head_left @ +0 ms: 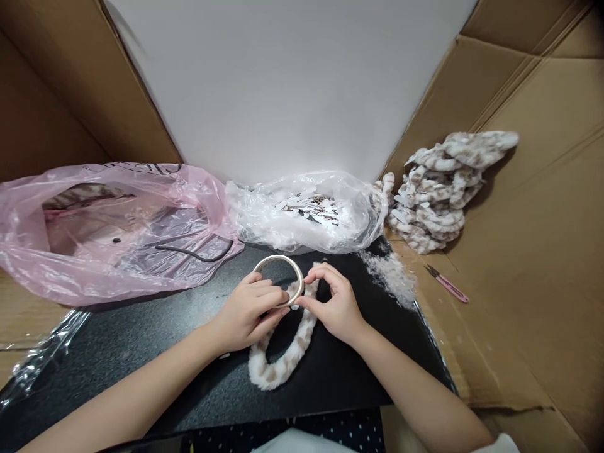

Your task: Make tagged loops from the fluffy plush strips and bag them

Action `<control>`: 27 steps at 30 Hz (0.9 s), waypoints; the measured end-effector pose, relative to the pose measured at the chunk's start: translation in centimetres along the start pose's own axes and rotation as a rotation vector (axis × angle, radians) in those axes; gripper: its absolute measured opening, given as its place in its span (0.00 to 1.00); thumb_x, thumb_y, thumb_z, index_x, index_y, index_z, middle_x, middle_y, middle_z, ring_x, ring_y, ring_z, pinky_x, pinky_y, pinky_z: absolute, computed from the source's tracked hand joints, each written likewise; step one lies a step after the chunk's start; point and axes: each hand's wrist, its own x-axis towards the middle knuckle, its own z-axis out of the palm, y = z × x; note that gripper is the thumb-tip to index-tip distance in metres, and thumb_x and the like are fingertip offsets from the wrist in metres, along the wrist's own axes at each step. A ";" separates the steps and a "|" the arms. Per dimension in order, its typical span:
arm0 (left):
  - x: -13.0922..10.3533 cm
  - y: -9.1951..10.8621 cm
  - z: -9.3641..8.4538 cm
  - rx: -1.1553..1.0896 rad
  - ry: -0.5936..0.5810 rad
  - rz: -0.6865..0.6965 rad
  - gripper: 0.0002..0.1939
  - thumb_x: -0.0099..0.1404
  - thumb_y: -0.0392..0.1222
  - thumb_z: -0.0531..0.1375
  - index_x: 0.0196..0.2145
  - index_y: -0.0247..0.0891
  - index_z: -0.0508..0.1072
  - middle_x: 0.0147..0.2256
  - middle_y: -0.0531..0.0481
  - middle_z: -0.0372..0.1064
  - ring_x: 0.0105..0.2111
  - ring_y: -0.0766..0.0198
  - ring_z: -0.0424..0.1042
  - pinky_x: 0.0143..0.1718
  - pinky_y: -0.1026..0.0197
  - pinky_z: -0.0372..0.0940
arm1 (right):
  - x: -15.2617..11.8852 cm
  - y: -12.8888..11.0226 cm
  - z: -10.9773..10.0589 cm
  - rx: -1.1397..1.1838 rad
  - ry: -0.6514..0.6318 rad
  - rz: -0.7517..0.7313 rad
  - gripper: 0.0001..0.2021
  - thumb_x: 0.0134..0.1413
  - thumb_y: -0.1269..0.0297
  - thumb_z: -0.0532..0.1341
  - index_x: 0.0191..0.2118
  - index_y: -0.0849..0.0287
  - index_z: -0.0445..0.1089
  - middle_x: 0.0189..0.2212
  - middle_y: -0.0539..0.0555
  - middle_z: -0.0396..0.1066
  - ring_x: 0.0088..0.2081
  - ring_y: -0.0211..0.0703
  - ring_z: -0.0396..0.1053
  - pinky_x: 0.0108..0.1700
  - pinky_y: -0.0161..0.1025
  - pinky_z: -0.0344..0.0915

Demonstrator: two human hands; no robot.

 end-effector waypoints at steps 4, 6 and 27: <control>0.1 0.1 0.0 -0.028 0.014 -0.045 0.07 0.69 0.37 0.51 0.32 0.38 0.65 0.23 0.55 0.62 0.24 0.65 0.61 0.33 0.58 0.50 | 0.1 0.2 -0.1 0.007 -0.031 -0.039 0.09 0.48 0.67 0.68 0.29 0.57 0.65 0.31 0.50 0.68 0.36 0.41 0.67 0.42 0.40 0.64; 0.1 0.1 0.0 -0.048 0.018 -0.064 0.07 0.69 0.37 0.51 0.32 0.37 0.65 0.23 0.55 0.62 0.25 0.65 0.61 0.34 0.58 0.51 | 0.1 0.3 -0.2 0.041 0.021 -0.022 0.11 0.47 0.67 0.69 0.33 0.57 0.66 0.34 0.51 0.69 0.39 0.42 0.68 0.43 0.40 0.64; 0.4 -0.7 -1.6 -0.118 -0.209 -0.008 0.08 0.70 0.40 0.51 0.35 0.38 0.68 0.26 0.53 0.67 0.27 0.65 0.64 0.38 0.57 0.53 | 0.2 0.6 -0.6 0.134 -0.050 0.121 0.05 0.51 0.69 0.65 0.31 0.56 0.67 0.29 0.49 0.70 0.32 0.39 0.67 0.38 0.38 0.64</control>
